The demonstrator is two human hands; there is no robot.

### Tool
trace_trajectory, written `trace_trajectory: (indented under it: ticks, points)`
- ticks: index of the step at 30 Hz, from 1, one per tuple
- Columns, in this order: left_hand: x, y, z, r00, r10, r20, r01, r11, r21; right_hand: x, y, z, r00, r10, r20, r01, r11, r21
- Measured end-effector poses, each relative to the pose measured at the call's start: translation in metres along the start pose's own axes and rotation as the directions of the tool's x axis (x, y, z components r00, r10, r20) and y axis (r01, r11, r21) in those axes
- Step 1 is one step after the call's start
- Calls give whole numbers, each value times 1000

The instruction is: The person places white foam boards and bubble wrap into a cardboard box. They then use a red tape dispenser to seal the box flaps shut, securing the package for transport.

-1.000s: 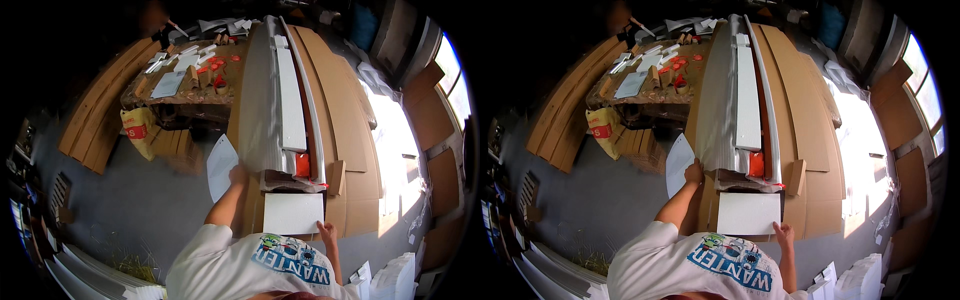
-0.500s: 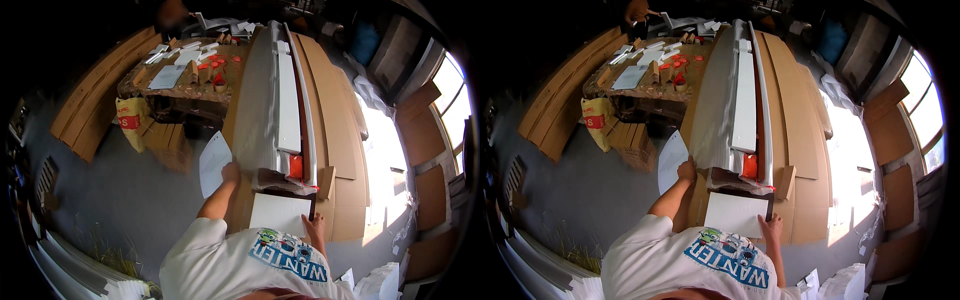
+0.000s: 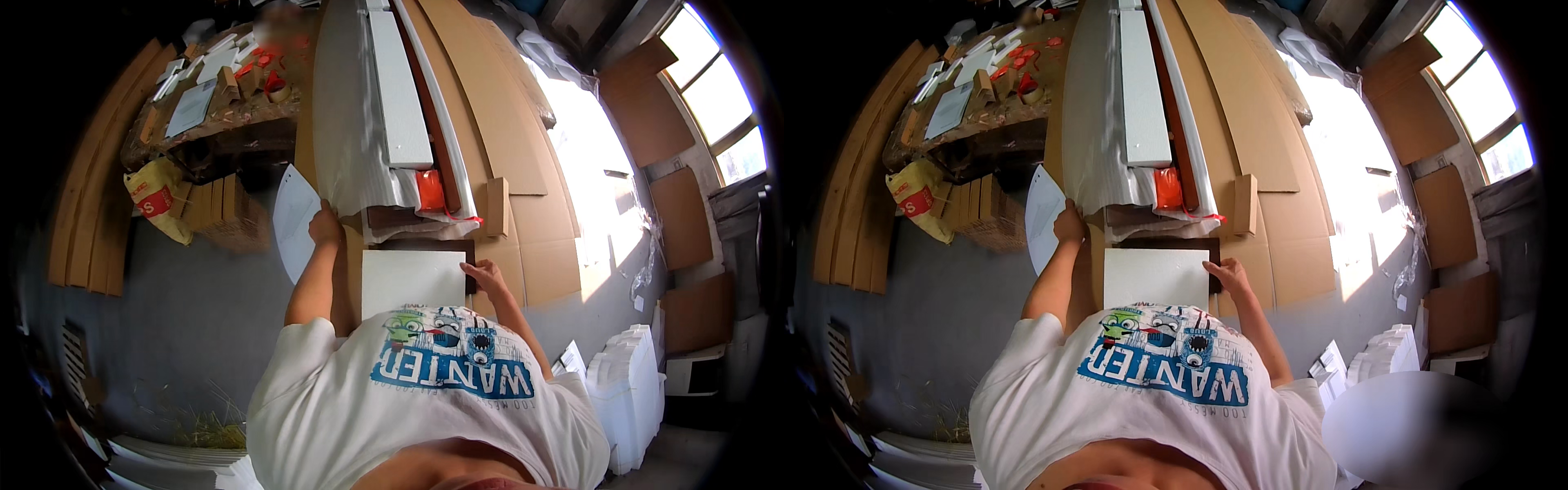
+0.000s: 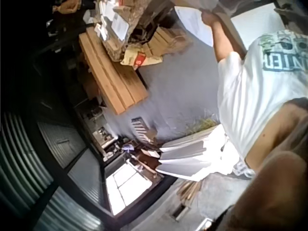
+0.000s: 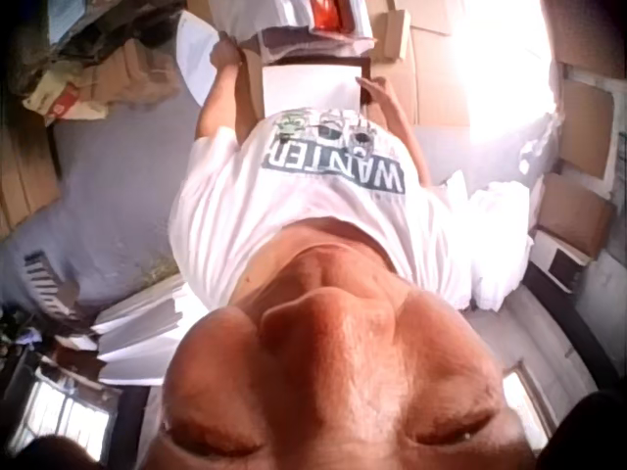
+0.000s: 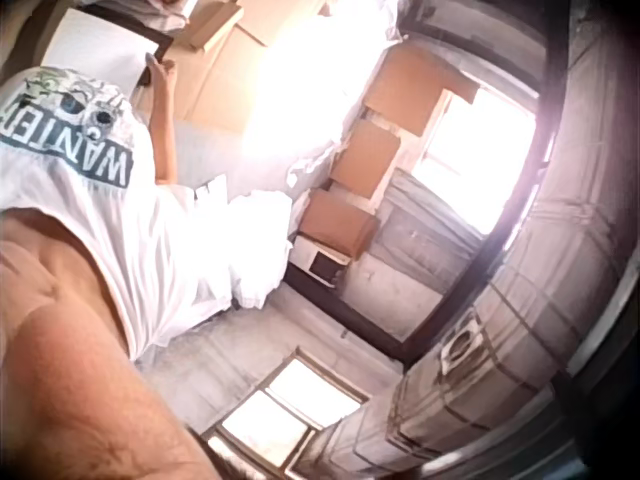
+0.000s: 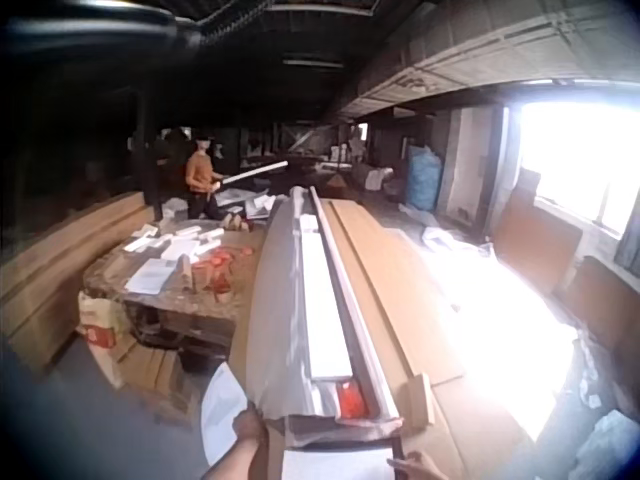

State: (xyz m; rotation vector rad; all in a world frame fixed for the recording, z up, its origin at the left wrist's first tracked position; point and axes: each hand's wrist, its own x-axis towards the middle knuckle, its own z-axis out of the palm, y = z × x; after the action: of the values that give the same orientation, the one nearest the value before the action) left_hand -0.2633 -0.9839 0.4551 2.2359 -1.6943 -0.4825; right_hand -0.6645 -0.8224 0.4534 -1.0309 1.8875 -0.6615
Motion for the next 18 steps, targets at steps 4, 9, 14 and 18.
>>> trace_trajectory:
  ticks: [4,9,14,18]
  points:
    - [2,0,6,1000,16,4,-16,998,52,-7,-2,5,997,-69,-19,65,989,-133]
    - [-8,5,4,999,-1,-41,3,998,61,-38,-21,19,1000,-19,19,18,997,80]
    - [-12,6,12,994,37,-98,-28,995,97,-44,-11,10,958,167,232,-193,977,92]
    - [-14,11,12,997,17,-80,-7,992,128,-58,-10,27,991,26,131,-49,983,176]
